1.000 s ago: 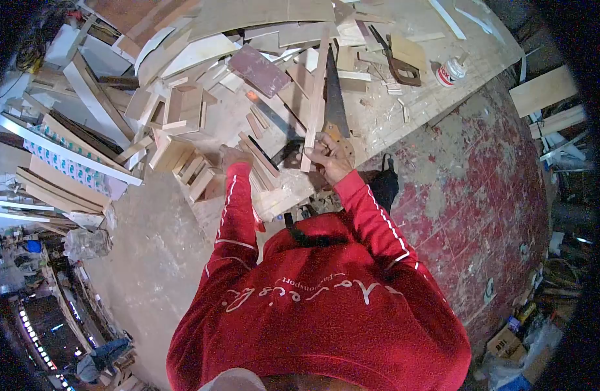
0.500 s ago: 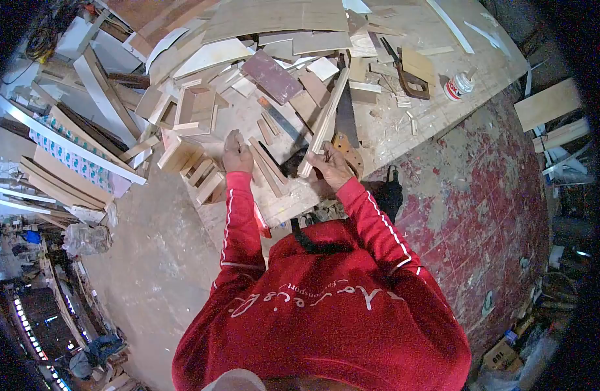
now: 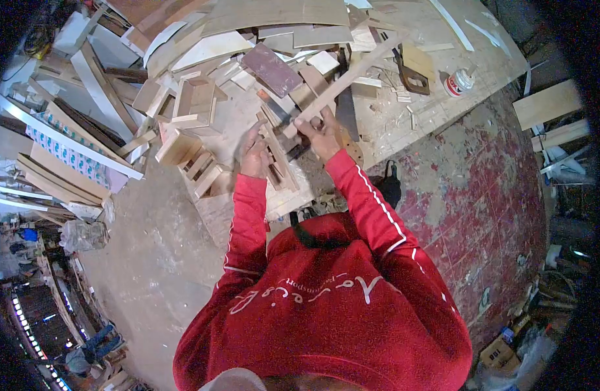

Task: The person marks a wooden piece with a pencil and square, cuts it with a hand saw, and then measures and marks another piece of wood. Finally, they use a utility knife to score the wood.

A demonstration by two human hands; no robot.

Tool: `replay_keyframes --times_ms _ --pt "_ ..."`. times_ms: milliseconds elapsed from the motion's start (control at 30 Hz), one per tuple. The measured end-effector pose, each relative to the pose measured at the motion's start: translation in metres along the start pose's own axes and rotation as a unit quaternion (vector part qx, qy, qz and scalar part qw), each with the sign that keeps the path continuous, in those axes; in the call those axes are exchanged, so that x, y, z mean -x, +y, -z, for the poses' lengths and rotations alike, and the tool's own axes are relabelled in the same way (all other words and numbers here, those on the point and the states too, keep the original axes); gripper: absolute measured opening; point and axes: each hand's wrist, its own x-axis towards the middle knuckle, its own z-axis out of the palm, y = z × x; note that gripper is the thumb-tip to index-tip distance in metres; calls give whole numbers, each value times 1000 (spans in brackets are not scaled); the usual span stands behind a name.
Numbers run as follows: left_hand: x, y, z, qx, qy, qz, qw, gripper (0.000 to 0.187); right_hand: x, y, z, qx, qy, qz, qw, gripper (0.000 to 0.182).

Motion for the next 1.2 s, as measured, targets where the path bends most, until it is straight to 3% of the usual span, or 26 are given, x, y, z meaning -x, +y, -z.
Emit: replay_keyframes --times_ms 67,167,400,467,667,767,1200 --pt "-1 -3 -1 21 -21 -8 1000 46 -10 12 4 27 11 88 996 46" --pt "-1 -6 -5 -60 17 -29 998 48 -9 15 0 -3 13 88 996 46" --pt "-9 -20 -3 -63 2 -18 998 40 -4 16 -5 -26 17 76 997 38" --pt "-12 -23 0 -144 7 -53 988 42 2 14 -9 -54 25 71 996 37" --pt "-9 -19 -5 -63 -31 -78 994 41 3 25 -6 -97 21 61 993 34" --pt "-13 -24 -2 -103 5 -85 991 40 2 26 -6 -108 24 73 991 34" --pt "-4 -16 -10 -107 -28 -133 985 38 11 19 -4 -116 -5 85 990 36"
